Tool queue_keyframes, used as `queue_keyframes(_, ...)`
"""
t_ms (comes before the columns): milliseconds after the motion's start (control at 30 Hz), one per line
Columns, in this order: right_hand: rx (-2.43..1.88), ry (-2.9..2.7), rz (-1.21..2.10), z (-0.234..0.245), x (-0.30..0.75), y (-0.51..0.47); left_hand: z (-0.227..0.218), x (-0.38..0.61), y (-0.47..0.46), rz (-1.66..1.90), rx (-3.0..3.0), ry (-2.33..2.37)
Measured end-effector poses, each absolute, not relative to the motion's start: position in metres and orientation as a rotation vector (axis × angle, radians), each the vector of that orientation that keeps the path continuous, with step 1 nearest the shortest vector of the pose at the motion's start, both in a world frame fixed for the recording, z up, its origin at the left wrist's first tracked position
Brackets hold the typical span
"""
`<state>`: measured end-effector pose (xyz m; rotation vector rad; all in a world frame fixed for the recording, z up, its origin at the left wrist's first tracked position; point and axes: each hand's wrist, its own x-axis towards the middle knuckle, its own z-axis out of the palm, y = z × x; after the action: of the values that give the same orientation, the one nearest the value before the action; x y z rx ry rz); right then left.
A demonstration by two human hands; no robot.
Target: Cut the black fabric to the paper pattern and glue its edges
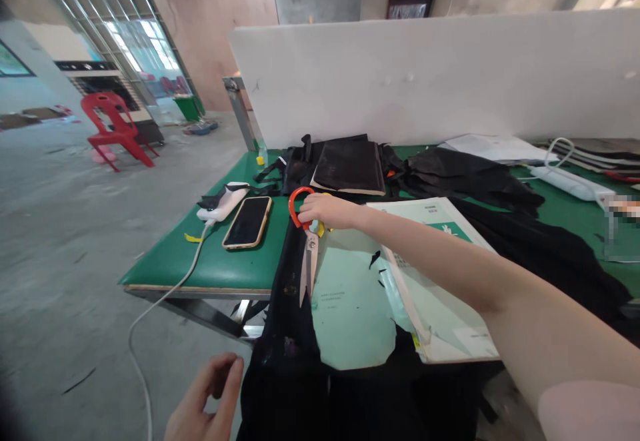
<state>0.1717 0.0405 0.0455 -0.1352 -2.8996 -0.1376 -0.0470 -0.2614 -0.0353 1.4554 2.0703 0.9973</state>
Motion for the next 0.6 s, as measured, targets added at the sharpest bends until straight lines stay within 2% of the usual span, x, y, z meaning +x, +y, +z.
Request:
queue_keyframes(300,-0.185,-2.906,-0.116,0.047,0.176,0.035,-0.032,-0.038,-0.244,1.017,0.967,1.616)
queue_keyframes(600,-0.218,-2.863,-0.041,0.044,0.178,0.034,-0.031,-0.029,-0.231,0.976,0.927,1.431)
